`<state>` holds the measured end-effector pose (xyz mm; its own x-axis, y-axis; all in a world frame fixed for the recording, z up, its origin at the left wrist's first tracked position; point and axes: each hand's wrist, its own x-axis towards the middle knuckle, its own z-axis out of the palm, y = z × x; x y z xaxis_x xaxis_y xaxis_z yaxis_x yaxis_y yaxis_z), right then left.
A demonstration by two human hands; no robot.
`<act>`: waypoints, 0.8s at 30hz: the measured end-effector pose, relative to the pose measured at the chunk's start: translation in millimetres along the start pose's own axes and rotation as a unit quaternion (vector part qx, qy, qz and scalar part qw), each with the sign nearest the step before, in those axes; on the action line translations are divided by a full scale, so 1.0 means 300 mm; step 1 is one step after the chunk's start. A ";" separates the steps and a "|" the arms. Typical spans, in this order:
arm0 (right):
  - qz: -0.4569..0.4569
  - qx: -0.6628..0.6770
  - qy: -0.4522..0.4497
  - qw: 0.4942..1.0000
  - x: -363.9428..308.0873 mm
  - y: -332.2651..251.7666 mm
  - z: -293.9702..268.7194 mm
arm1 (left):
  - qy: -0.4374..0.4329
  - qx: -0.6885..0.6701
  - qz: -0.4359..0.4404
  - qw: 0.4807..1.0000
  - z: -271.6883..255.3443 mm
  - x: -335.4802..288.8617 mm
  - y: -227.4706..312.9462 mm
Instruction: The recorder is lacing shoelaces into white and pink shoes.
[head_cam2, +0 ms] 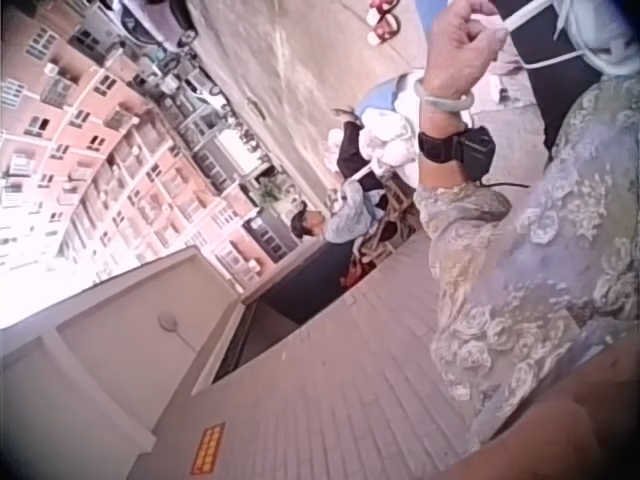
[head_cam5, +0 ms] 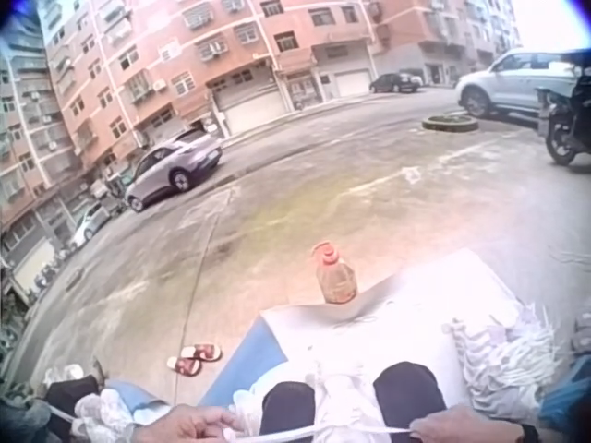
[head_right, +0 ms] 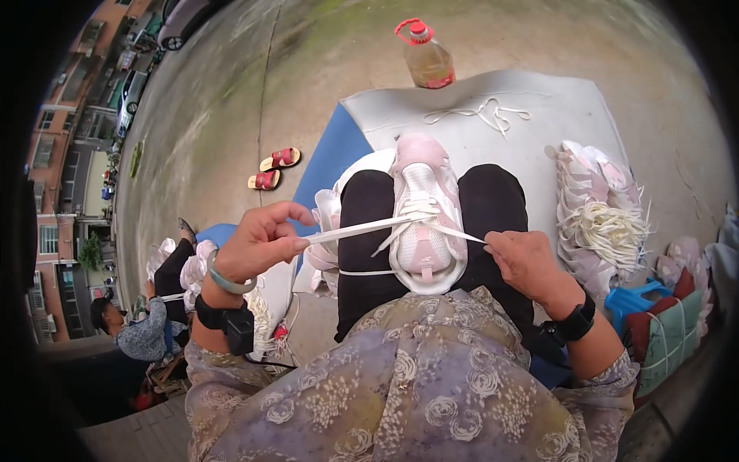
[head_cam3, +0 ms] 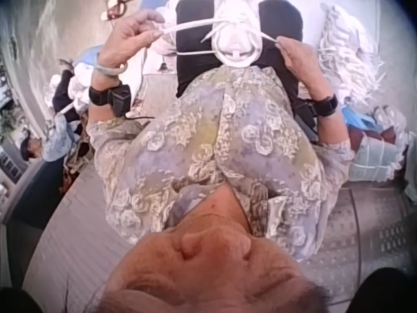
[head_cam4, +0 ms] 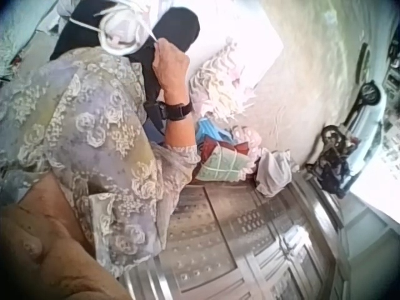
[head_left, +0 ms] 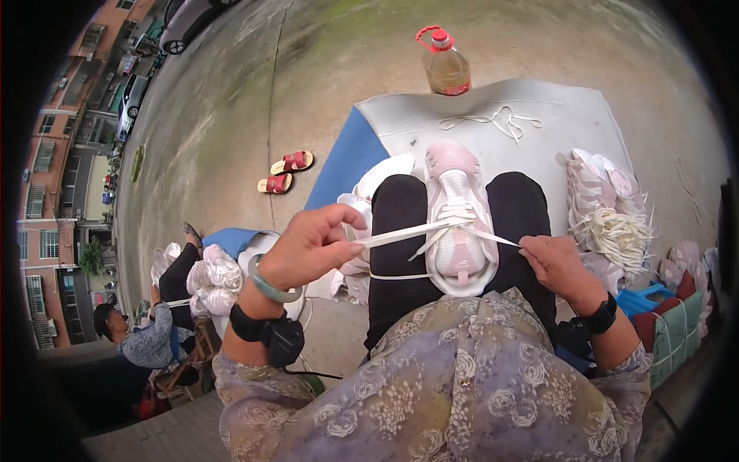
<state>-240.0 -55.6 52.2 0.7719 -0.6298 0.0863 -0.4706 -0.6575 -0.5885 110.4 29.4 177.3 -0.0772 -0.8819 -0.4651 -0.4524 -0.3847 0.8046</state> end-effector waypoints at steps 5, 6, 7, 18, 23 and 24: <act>0.027 -0.006 0.061 0.998 -0.037 0.058 -0.025 | 0.106 0.418 0.114 0.895 -0.037 -0.120 -0.165; 0.026 -0.006 0.060 0.998 -0.033 0.057 -0.029 | 0.107 0.417 0.113 0.895 -0.031 -0.127 -0.186; 0.026 -0.020 0.054 0.998 -0.027 0.055 -0.032 | 0.174 0.460 0.124 0.862 -0.027 -0.129 -0.200; 0.026 0.000 0.067 0.997 -0.089 0.137 0.006 | 0.303 0.485 0.087 0.815 0.018 -0.204 -0.468; 0.077 -0.014 0.042 0.996 -0.142 0.192 0.000 | 0.285 0.443 0.067 0.848 0.022 -0.247 -0.535; 0.077 -0.013 0.041 0.996 -0.167 0.223 -0.010 | 0.300 0.445 0.060 0.842 -0.002 -0.271 -0.568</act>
<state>-311.2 -69.2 11.0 0.6527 -0.7550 0.0638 -0.5919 -0.5606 -0.5792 194.1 166.5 78.1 0.1722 -0.9814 0.0854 -0.9802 -0.1622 0.1133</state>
